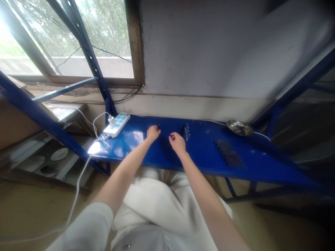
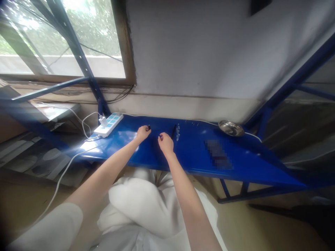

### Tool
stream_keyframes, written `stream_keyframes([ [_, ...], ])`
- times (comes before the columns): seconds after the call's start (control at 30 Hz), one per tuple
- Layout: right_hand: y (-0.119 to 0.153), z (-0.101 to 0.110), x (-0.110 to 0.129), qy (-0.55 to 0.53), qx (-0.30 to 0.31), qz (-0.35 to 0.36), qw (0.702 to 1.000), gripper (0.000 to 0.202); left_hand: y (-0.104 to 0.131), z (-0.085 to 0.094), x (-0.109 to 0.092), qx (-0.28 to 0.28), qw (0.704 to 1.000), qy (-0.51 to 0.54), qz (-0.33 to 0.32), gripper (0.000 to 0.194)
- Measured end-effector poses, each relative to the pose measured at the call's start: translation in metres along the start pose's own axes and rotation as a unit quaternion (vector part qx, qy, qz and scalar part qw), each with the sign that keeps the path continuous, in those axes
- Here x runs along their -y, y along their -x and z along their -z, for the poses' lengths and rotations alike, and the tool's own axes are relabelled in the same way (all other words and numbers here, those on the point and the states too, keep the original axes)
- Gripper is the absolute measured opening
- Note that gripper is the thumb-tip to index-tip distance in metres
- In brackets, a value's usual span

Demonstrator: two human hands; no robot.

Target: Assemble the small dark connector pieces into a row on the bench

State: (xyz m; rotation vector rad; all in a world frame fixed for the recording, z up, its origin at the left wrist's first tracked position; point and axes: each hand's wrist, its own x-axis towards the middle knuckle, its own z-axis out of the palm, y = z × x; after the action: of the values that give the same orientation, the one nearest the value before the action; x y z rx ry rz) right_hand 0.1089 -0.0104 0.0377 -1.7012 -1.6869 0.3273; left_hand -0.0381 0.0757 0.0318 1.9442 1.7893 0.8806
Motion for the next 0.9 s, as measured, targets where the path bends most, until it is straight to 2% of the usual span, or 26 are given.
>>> stream_keyframes([
  [0.17, 0.002, 0.004, 0.000, -0.038, 0.010, 0.000, 0.999, 0.021, -0.009, -0.002, 0.018, 0.012, 0.994, -0.093, 0.048, 0.013],
  [0.37, 0.001, 0.007, 0.001, -0.045, 0.001, 0.010, 0.999, 0.021, -0.009, -0.005, 0.019, 0.016, 0.990, -0.126, 0.060, 0.015],
  [0.53, 0.003, 0.015, 0.004, -0.059, -0.006, 0.008, 0.998, 0.023, -0.009, -0.008, 0.020, 0.009, 0.991, -0.117, 0.069, 0.014],
  [0.63, 0.006, 0.021, 0.004, -0.083, -0.023, 0.004, 0.996, 0.023, -0.001, -0.004, 0.018, -0.044, 0.995, -0.053, 0.070, 0.020],
  [0.7, 0.009, 0.029, 0.003, -0.096, -0.053, 0.000, 0.994, 0.022, 0.017, 0.006, 0.011, -0.106, 0.993, 0.013, 0.058, 0.025],
  [0.77, 0.010, 0.045, 0.001, -0.102, -0.100, -0.007, 0.990, 0.021, 0.049, 0.023, -0.001, -0.154, 0.984, 0.088, 0.017, 0.021],
  [0.83, 0.009, 0.076, -0.001, -0.116, -0.174, -0.001, 0.978, 0.024, 0.092, 0.044, -0.011, -0.138, 0.977, 0.152, -0.062, 0.017],
  [0.87, 0.008, 0.096, -0.002, -0.114, -0.221, 0.019, 0.968, 0.027, 0.116, 0.054, -0.014, -0.117, 0.974, 0.167, -0.102, 0.016],
  [0.9, 0.008, 0.120, -0.004, -0.112, -0.272, 0.049, 0.955, 0.030, 0.139, 0.063, -0.014, -0.115, 0.970, 0.181, -0.115, 0.017],
])
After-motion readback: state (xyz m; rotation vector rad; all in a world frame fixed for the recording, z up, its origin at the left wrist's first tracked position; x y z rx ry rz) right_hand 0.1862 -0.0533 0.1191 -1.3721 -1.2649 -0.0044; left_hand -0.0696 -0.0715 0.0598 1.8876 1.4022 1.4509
